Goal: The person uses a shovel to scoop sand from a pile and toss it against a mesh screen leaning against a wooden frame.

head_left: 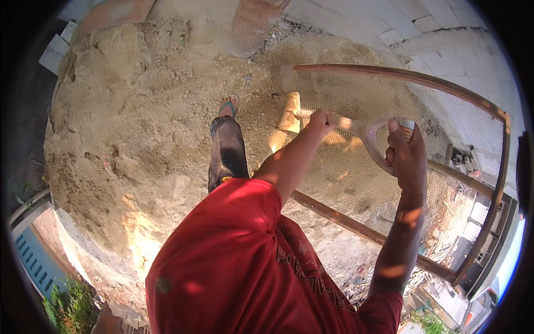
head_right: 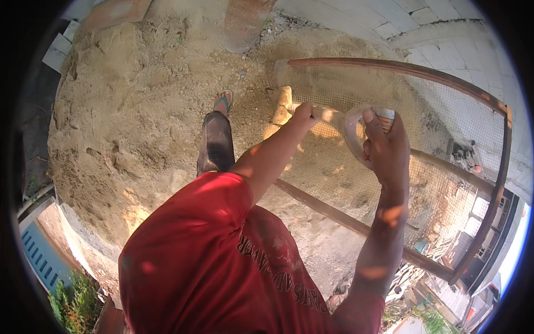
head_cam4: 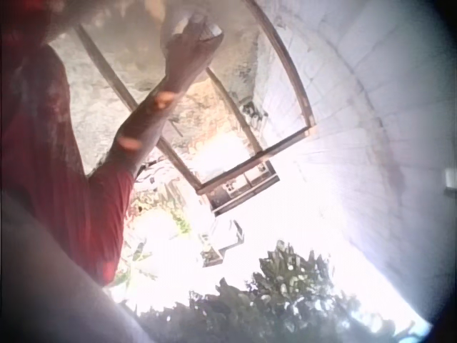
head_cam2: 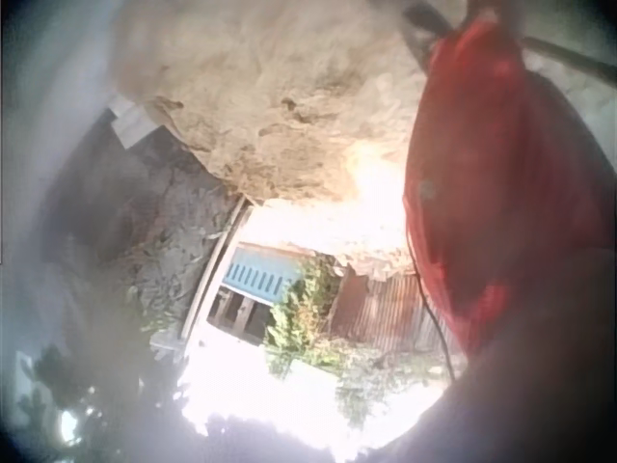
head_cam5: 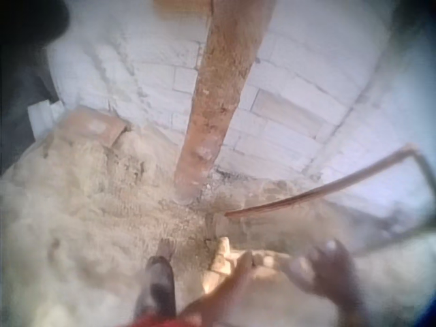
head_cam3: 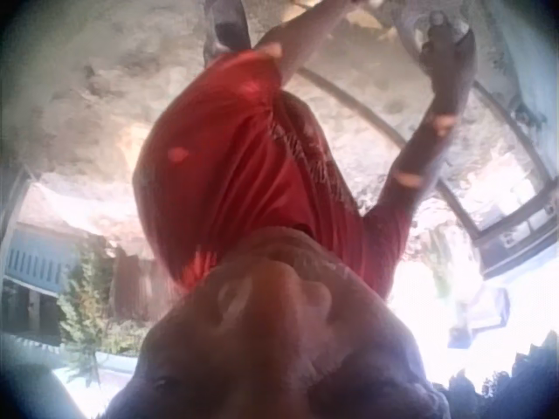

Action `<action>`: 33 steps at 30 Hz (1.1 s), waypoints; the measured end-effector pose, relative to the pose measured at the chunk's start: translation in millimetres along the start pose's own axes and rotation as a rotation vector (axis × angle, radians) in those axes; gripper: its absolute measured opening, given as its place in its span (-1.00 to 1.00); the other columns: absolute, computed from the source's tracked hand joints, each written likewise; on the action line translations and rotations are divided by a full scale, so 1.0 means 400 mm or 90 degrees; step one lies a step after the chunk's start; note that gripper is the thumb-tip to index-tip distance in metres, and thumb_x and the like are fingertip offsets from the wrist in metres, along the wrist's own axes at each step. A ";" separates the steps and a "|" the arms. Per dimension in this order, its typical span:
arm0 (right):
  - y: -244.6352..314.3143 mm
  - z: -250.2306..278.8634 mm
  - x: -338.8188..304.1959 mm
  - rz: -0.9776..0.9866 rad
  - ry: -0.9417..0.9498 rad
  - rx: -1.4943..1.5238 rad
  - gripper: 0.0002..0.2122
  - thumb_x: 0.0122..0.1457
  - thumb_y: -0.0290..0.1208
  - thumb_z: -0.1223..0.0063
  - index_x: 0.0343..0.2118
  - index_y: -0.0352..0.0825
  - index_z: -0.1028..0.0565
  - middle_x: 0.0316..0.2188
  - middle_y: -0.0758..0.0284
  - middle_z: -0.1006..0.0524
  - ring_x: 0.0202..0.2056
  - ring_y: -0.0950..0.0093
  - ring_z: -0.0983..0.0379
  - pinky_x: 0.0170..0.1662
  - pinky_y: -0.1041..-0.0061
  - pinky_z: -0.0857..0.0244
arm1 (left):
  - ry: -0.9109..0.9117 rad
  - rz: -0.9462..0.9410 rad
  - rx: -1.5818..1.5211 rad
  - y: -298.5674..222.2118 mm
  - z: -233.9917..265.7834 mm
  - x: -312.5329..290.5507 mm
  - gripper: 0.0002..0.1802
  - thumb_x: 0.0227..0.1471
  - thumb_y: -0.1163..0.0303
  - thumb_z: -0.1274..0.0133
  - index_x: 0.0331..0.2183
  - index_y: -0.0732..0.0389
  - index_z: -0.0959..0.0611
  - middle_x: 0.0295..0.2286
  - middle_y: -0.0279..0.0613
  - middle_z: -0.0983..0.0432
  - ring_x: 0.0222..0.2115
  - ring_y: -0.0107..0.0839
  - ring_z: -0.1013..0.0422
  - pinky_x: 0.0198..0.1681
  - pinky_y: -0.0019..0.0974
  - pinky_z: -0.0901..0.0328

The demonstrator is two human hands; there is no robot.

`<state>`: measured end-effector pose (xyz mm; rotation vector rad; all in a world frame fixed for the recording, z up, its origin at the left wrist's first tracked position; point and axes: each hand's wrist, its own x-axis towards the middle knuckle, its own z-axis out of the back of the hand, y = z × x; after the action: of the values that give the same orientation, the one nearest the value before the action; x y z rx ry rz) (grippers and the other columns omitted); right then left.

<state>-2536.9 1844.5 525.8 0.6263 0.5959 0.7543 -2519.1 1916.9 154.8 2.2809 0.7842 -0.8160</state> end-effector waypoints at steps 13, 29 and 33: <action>-0.258 -0.040 -0.375 0.225 0.053 -0.030 -0.65 0.06 -0.20 -0.14 -0.27 -0.42 -0.42 -0.50 0.16 -0.51 -0.47 0.34 -0.48 -0.37 0.37 -0.31 | -0.066 -0.096 0.687 -0.161 0.398 -0.389 -0.71 0.07 0.19 0.08 -0.55 0.17 -0.47 -0.52 -0.11 -0.43 -0.43 -0.25 -0.41 -0.33 -0.25 -0.40; -0.491 -0.059 -0.622 0.188 0.155 -0.052 -0.70 -0.02 -0.34 -0.12 -0.23 -0.36 -0.44 -0.65 0.32 -0.41 -0.58 0.52 -0.36 -0.50 0.47 -0.25 | -0.203 -0.168 1.723 -0.345 1.144 -1.077 -0.68 -0.11 0.18 -0.02 -0.35 0.16 -0.68 -0.36 0.03 -0.55 -0.29 -0.05 -0.46 -0.19 -0.10 -0.32; -0.489 -0.062 -0.720 0.036 0.217 0.053 -0.71 0.01 -0.30 -0.15 -0.25 -0.35 -0.44 -0.69 0.47 -0.33 -0.68 0.68 -0.20 -0.67 0.65 -0.08 | 0.122 -0.507 1.195 -0.149 0.827 -1.247 -0.56 0.09 0.12 0.05 -0.05 0.14 -0.51 -0.17 -0.11 -0.48 -0.15 -0.29 -0.42 -0.07 -0.28 -0.29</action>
<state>-2638.4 1519.7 448.2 0.5973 0.9284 0.9014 -2995.1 1568.0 271.8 3.5673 1.3110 -2.4833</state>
